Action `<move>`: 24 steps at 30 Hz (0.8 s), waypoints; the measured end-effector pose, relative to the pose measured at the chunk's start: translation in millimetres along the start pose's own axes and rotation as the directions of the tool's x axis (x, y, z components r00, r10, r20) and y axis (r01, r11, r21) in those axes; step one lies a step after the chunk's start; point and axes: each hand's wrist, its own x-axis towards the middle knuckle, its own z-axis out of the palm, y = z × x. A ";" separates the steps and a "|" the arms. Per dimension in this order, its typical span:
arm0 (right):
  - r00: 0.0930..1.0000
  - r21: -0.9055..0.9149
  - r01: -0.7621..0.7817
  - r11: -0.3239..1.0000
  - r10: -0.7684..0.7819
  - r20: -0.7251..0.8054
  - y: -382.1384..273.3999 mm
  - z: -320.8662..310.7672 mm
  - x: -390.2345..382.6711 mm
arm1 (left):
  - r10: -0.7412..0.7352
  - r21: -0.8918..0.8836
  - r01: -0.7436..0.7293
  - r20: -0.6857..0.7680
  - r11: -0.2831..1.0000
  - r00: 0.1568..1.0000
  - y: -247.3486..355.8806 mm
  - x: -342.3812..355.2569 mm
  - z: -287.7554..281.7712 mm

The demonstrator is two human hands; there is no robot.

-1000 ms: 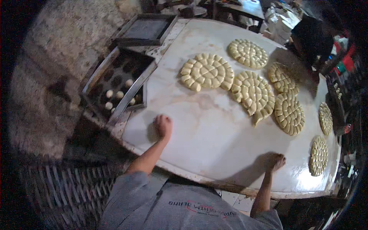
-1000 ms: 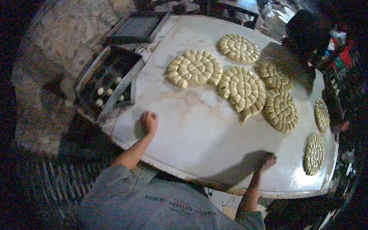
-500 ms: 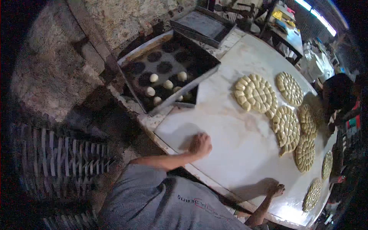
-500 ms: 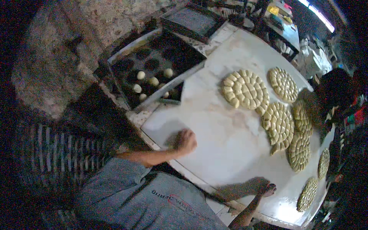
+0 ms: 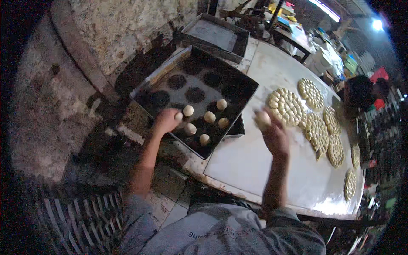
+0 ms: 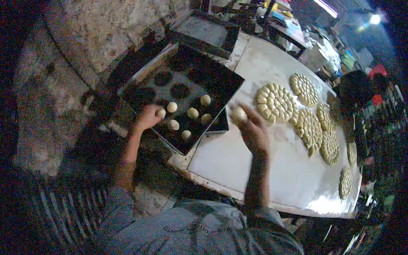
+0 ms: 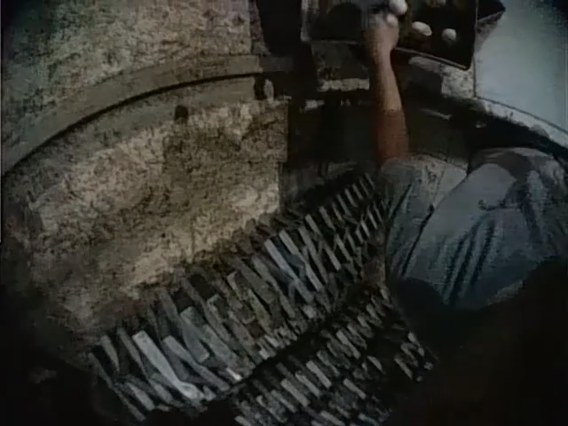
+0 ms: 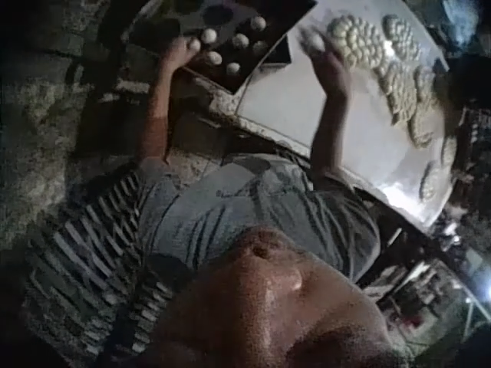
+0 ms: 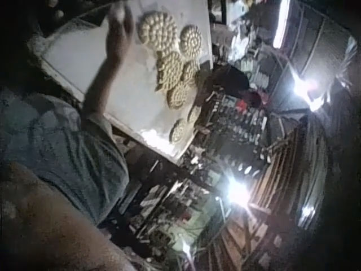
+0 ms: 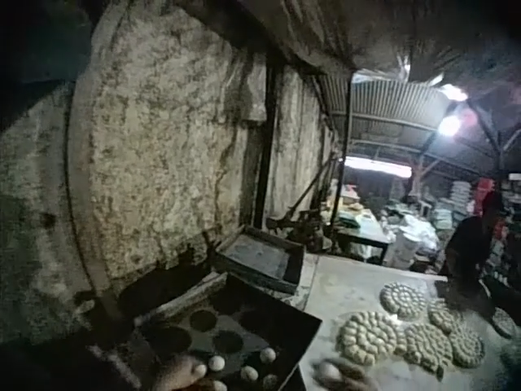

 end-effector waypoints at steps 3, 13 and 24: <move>0.947 -0.384 0.240 0.892 -0.303 -0.111 -0.5 86.6 76.8 | -0.145 0.342 0.080 0.170 0.936 0.975 -16.4 -10.6 -18.4; 0.734 -0.853 -0.241 0.463 -0.488 -0.472 116.2 -74.6 -20.9 | 0.287 -0.590 0.348 0.724 0.729 0.627 102.5 -98.0 145.1; 0.158 -0.341 -0.925 0.166 -0.648 -0.745 -0.9 -360.8 -226.3 | 0.103 -0.217 -0.029 0.338 0.976 0.936 194.5 -57.3 299.5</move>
